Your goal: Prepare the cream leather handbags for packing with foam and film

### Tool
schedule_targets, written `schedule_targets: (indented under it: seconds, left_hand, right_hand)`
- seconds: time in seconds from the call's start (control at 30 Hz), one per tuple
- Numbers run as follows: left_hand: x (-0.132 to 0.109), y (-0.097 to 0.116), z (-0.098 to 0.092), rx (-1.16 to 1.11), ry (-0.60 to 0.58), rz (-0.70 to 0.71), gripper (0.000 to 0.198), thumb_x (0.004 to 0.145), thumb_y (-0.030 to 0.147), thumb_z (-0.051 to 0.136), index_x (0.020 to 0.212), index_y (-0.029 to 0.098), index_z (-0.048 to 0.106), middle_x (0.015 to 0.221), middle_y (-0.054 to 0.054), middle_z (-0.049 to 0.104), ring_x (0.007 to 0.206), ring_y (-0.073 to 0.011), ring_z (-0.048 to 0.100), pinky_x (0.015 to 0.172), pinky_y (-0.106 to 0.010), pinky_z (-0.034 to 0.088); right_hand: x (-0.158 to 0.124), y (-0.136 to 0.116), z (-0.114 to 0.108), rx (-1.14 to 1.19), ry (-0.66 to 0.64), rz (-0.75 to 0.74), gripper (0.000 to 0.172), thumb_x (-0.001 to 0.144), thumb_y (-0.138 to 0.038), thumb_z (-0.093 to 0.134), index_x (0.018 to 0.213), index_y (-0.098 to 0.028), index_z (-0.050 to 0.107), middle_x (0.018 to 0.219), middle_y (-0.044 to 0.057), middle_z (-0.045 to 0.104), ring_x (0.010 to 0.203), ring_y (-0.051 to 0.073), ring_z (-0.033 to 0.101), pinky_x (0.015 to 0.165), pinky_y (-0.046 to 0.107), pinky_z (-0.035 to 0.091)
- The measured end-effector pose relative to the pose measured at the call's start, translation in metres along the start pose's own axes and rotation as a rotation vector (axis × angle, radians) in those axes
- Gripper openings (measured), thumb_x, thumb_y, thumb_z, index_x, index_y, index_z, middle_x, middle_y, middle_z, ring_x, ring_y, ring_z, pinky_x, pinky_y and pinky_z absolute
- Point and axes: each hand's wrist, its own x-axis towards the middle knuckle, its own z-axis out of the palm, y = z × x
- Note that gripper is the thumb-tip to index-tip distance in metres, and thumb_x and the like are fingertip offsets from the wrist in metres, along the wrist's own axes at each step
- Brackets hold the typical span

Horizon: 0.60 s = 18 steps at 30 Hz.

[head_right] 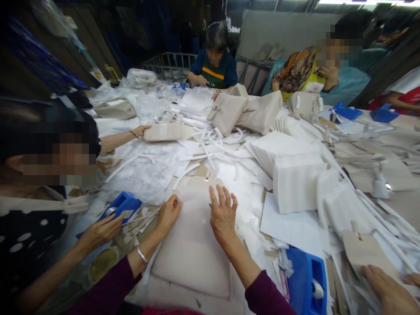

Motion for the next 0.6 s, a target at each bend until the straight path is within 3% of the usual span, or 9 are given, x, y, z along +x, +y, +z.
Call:
schedule_targets:
  seconds: [0.1, 0.17, 0.27, 0.37, 0.47, 0.6]
  left_hand:
    - [-0.002, 0.002, -0.001, 0.127, -0.025, -0.013, 0.008, 0.086, 0.021, 0.046, 0.090, 0.019, 0.053, 0.075, -0.003, 0.059, 0.072, -0.0185, 0.057, 0.065, -0.027, 0.039]
    - [-0.003, 0.009, -0.002, 0.262, 0.052, 0.037, 0.023, 0.086, 0.017, 0.044, 0.106, 0.014, 0.053, 0.095, -0.012, 0.063, 0.090, -0.0247, 0.059, 0.076, -0.033, 0.043]
    - [-0.003, 0.023, 0.005, 0.416, 0.169, 0.319, 0.050, 0.084, 0.005, 0.036, 0.134, 0.012, 0.039, 0.135, -0.018, 0.046, 0.126, -0.0303, 0.041, 0.102, -0.046, 0.032]
    - [0.001, 0.027, 0.026, 0.409, 0.019, 0.616, 0.051, 0.088, 0.011, 0.037, 0.138, 0.018, 0.037, 0.147, -0.011, 0.036, 0.138, -0.0270, 0.025, 0.112, -0.048, 0.018]
    - [0.007, 0.018, 0.053, 0.389, -0.102, 0.620, 0.044, 0.093, 0.025, 0.036, 0.136, 0.015, 0.042, 0.143, -0.013, 0.042, 0.136, -0.0258, 0.030, 0.112, -0.048, 0.021]
    - [0.010, 0.006, 0.071, 0.380, -0.097, 0.581, 0.047, 0.095, 0.030, 0.033, 0.139, 0.015, 0.037, 0.144, -0.014, 0.040, 0.137, -0.0249, 0.029, 0.114, -0.047, 0.019]
  right_hand:
    - [-0.011, -0.003, 0.015, -0.023, -0.160, -0.153, 0.058, 0.091, -0.029, 0.047, 0.145, -0.037, 0.027, 0.147, 0.005, 0.038, 0.137, 0.031, 0.025, 0.109, 0.057, 0.010]
    - [-0.018, 0.002, 0.030, -0.037, -0.213, -0.154, 0.055, 0.091, -0.032, 0.048, 0.143, -0.036, 0.030, 0.147, 0.006, 0.038, 0.137, 0.032, 0.025, 0.109, 0.058, 0.009]
    - [-0.023, 0.011, 0.048, -0.033, -0.244, -0.153, 0.053, 0.092, -0.033, 0.047, 0.143, -0.035, 0.032, 0.147, 0.006, 0.038, 0.137, 0.033, 0.026, 0.108, 0.060, 0.008]
    - [-0.023, 0.016, 0.056, -0.016, -0.253, -0.151, 0.053, 0.092, -0.034, 0.046, 0.143, -0.035, 0.031, 0.147, 0.006, 0.037, 0.137, 0.033, 0.025, 0.108, 0.061, 0.007]
    - [-0.023, 0.019, 0.061, -0.012, -0.278, -0.135, 0.054, 0.093, -0.036, 0.044, 0.144, -0.034, 0.029, 0.148, 0.007, 0.035, 0.137, 0.033, 0.025, 0.108, 0.061, 0.007]
    - [-0.025, 0.022, 0.069, -0.014, -0.300, -0.111, 0.052, 0.093, -0.039, 0.044, 0.143, -0.034, 0.032, 0.148, 0.006, 0.036, 0.136, 0.034, 0.026, 0.108, 0.062, 0.006]
